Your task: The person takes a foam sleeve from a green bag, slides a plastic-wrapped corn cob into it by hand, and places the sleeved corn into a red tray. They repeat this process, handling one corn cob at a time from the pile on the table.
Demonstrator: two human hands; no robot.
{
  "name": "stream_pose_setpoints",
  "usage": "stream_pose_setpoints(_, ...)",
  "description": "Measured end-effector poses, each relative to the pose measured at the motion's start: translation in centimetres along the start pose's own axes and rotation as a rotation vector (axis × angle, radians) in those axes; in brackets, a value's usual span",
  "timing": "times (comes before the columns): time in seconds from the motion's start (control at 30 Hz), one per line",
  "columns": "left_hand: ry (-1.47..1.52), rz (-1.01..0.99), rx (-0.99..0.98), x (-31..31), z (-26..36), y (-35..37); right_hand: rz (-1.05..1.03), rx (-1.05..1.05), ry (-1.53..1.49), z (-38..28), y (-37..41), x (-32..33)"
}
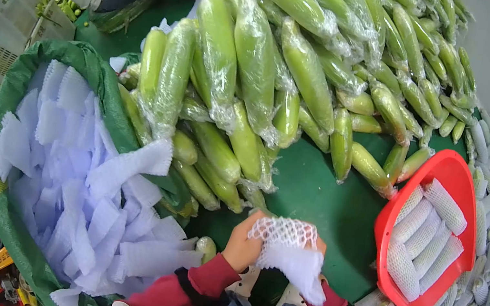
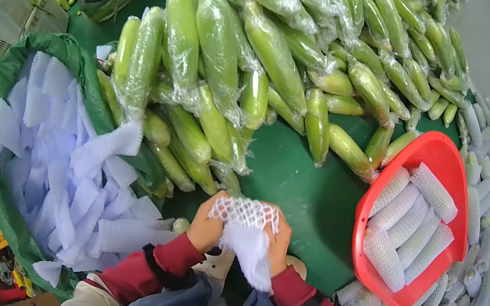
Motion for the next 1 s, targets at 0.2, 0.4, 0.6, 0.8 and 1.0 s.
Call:
stream_pose_setpoints(0.2,0.135,0.182,0.092,1.5,-4.6,-0.1,0.121,-0.050,-0.233,1.3,-1.9,-0.4)
stream_pose_setpoints(0.4,0.235,0.227,0.140,4.8,-8.5,0.4,0.054,0.052,0.087,6.0,-6.0,-3.8)
stream_pose_setpoints(0.6,0.886,0.228,0.525,3.3,-13.8,5.6,-0.022,-0.192,-0.223,2.5,-3.8,-5.0)
stream_pose_setpoints(0.8,-0.041,-0.081,0.084,1.2,1.3,3.2,-0.043,0.160,0.285,-5.4,-2.4,-3.6)
stream_pose_setpoints(1.0,-0.485,0.080,-0.220,4.8,4.6,-1.2,-0.750,-0.873,-0.667,-4.2,2.8,-6.5)
Point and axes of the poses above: each hand's wrist, its own y-axis away from the middle knuckle, its own x-axis out of the back of the hand, z = x × y, the point moved 7 cm from there along -y, towards the middle knuckle, and after that the axes turned 15 degrees about -x, right-handed, at the moved point
